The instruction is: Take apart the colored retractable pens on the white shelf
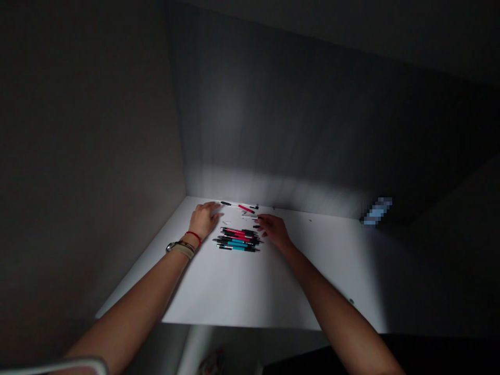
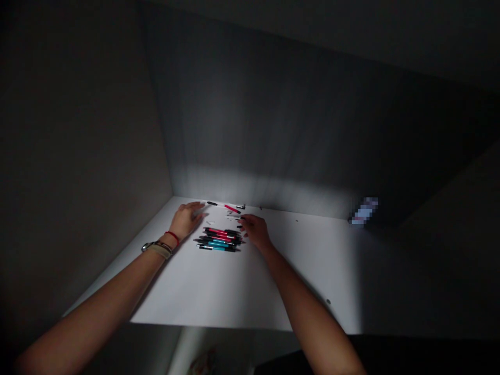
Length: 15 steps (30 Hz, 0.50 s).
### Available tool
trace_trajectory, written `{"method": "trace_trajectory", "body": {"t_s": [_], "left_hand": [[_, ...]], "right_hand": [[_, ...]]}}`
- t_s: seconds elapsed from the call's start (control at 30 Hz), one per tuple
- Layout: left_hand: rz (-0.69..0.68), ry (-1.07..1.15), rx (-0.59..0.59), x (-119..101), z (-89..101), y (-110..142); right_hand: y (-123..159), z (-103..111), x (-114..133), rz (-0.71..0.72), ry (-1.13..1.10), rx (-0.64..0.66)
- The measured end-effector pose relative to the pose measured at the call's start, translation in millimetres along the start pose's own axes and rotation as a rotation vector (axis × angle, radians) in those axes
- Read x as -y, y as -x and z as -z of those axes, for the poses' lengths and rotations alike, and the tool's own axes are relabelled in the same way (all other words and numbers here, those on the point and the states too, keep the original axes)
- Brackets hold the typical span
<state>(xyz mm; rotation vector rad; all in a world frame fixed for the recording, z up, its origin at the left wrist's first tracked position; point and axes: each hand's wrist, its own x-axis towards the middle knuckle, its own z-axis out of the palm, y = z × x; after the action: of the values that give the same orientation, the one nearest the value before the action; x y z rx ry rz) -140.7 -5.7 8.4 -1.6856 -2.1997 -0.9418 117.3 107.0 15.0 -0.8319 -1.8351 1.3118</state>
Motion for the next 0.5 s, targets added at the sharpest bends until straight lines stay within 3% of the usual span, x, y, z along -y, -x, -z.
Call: {"method": "trace_trajectory", "body": {"t_s": [0.13,0.27,0.37,0.5], "left_hand": [[-0.061,0.075,-0.076,-8.2,4.4,-2.1],[-0.306,0.221,0.091,-23.5,5.2,-2.3],[-0.426,0.269,0.236,-30.8,1.7,-0.5],[-0.435,0.237,0.312,-32.8,-0.5,2.0]], "right_hand": [[-2.5,3.8,-7.2,0.181,0.389,-0.047],[-10.9,9.0,-18.7,0.324,0.762,-0.086],[-15.4,10.2,-26.0,0.307,0.851,-0.107],[-15.1,8.9,-25.4,0.308,0.837,-0.134]]}}
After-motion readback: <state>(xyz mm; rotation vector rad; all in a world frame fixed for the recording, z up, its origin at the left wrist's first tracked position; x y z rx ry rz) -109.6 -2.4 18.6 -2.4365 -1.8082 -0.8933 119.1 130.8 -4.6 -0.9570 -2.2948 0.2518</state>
